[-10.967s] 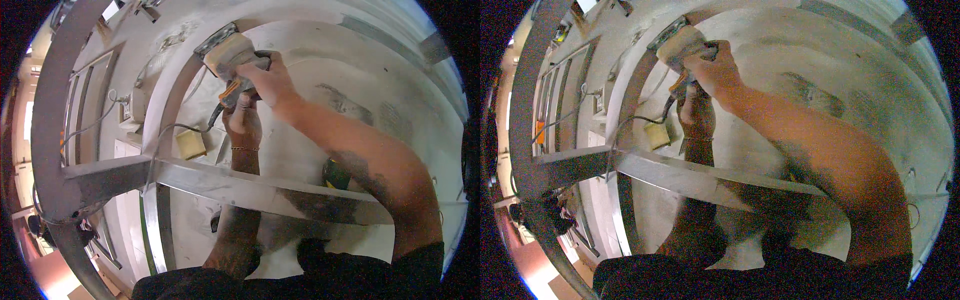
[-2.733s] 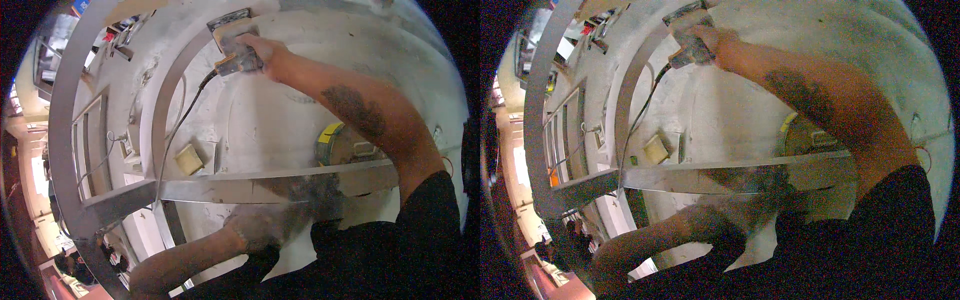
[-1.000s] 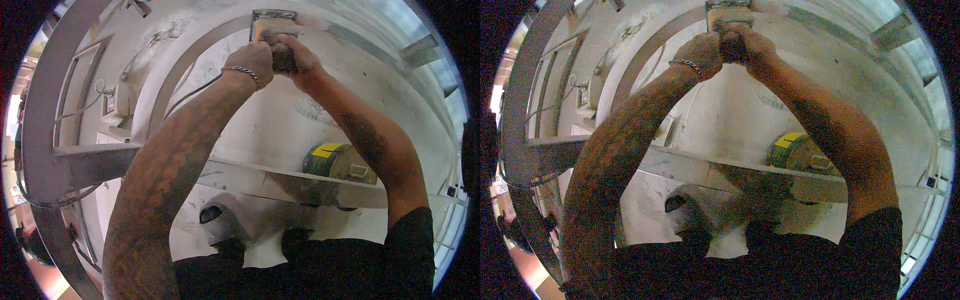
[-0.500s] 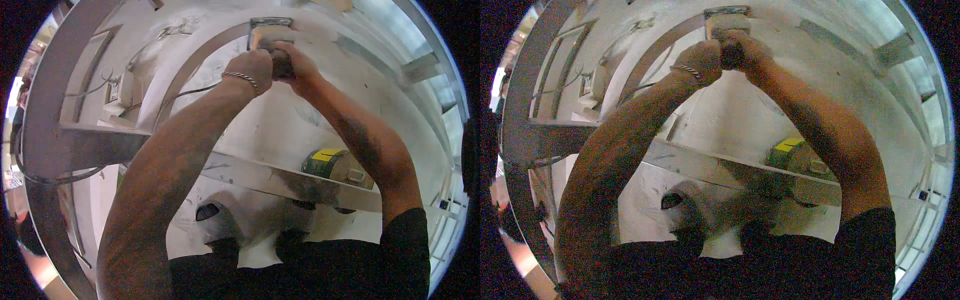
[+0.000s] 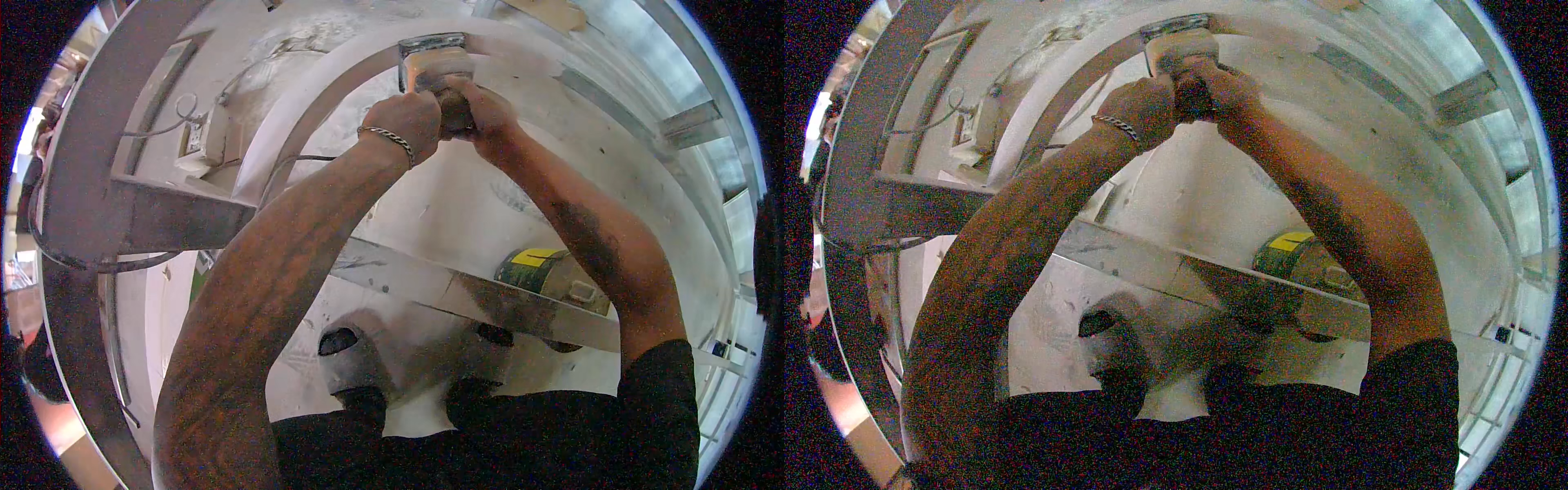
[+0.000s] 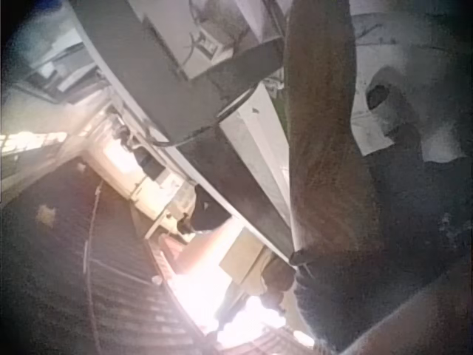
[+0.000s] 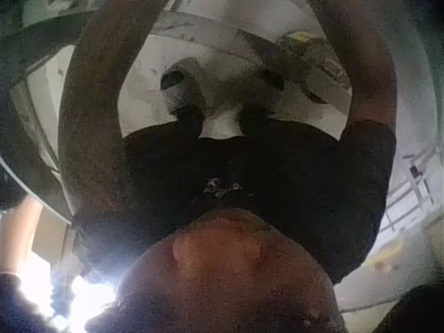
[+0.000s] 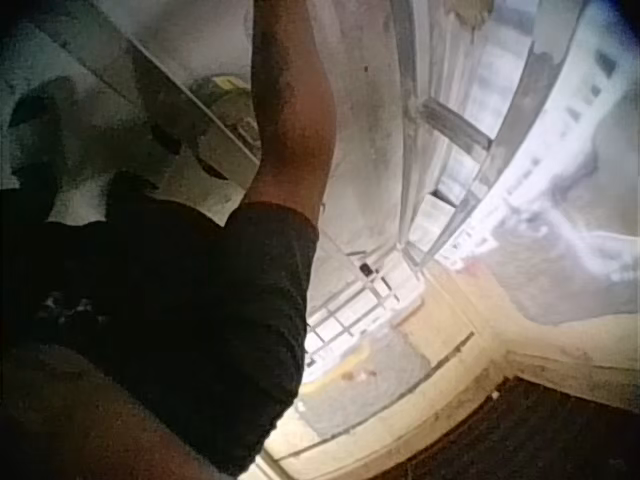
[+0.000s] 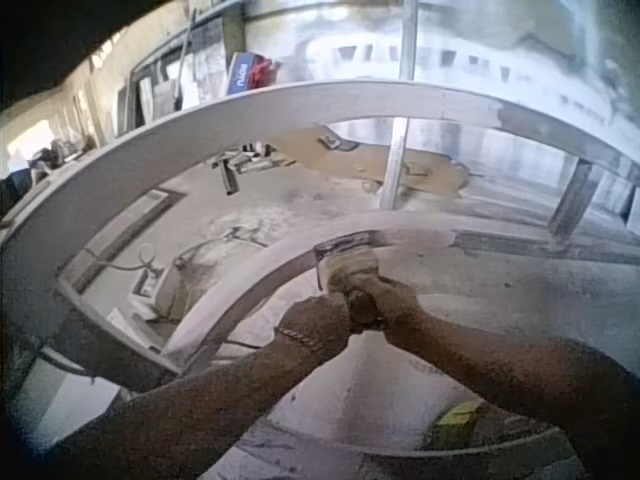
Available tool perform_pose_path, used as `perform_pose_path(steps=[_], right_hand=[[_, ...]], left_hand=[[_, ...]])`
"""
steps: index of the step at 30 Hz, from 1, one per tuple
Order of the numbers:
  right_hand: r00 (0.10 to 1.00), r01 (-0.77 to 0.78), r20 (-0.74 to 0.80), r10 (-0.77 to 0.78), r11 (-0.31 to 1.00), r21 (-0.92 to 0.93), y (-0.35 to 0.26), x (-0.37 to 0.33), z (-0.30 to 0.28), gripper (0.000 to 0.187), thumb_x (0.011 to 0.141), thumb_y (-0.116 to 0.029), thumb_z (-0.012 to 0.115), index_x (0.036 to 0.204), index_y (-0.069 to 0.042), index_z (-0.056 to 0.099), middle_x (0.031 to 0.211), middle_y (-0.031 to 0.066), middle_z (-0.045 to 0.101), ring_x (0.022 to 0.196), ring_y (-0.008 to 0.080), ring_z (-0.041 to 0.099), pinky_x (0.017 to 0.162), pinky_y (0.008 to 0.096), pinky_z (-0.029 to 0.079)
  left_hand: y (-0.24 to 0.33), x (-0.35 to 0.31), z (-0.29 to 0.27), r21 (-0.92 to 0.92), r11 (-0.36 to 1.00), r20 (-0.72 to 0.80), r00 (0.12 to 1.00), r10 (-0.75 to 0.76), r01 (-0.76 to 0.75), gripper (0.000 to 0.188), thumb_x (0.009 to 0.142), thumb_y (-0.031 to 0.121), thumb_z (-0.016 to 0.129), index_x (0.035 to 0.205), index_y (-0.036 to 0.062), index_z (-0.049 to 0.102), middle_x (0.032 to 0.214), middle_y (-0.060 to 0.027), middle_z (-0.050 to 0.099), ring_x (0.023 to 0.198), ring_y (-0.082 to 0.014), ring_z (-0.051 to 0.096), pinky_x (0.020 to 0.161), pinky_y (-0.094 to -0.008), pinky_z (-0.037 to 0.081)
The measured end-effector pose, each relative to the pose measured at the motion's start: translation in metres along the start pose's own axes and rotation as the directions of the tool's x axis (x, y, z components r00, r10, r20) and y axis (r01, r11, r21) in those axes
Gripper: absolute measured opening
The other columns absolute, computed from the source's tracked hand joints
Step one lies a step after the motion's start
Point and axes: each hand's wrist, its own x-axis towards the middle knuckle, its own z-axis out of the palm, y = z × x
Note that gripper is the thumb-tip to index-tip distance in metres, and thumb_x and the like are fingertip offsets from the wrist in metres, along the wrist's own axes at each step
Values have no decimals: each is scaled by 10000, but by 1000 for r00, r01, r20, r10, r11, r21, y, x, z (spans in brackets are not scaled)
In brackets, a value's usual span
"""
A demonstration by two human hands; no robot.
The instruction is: The person prepares a power sander by hand and uses it to sand the inner surface of a white circular fixture.
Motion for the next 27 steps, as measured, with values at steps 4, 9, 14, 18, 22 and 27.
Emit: perform_pose_path(steps=[4, 9, 14, 18, 22, 27], right_hand=[[999, -3, 48, 8, 994, -108, -4, -3, 9, 369, 879, -372, 635, 1091, -70, 634, 953, 66, 687, 754, 191, 668, 638, 346, 555], [999, 4, 42, 0, 997, -76, -9, -12, 4, 367, 870, -380, 636, 1088, -85, 636, 930, 56, 684, 772, 183, 660, 679, 357, 545], [996, 66, -67, -64, 998, 25, -9, -8, -12, 318, 882, -333, 589, 1053, -78, 669, 960, 82, 691, 756, 217, 688, 651, 352, 576], [990, 117, -88, -113, 992, 39, -11, -5, -30, 352, 902, -358, 561, 1104, -86, 655, 989, 79, 688, 816, 220, 690, 707, 359, 581], [970, 124, -219, -109, 991, 57, -16, -9, -39, 400, 912, -385, 565, 1142, -64, 630, 1002, 87, 684, 861, 215, 686, 712, 350, 590], [984, 111, -149, -100, 992, 66, -18, -10, -50, 372, 908, -405, 546, 1173, -150, 600, 1106, 47, 655, 987, 187, 633, 848, 385, 514]], left_hand=[[-4, -8, -1, 23, 999, 11, 999, -32, 32, 259, 849, 201, 644, 987, -16, 624, 926, -192, 703, 886, -323, 703, 764, -421, 568], [-1, 3, 4, -1, 1000, -4, 1000, 1, -1, 259, 840, 198, 649, 986, -15, 625, 937, -191, 702, 883, -323, 704, 755, -418, 568], [14, 21, 5, 4, 997, -93, 992, 81, -81, 220, 830, 141, 623, 991, -9, 628, 941, -190, 699, 907, -316, 693, 785, -411, 559], [18, 38, 17, 1, 987, -186, 970, 156, -158, 238, 792, 159, 638, 973, 11, 592, 942, -203, 682, 891, -350, 683, 792, -442, 561], [34, 48, 15, 20, 988, -168, 974, 154, -153, 252, 786, 154, 650, 998, 27, 604, 946, -172, 683, 924, -338, 675, 793, -449, 562], [44, 58, 18, 67, 980, -184, 963, 197, -188, 251, 791, 167, 657, 1006, 44, 613, 968, -159, 684, 935, -332, 665, 792, -449, 561]])
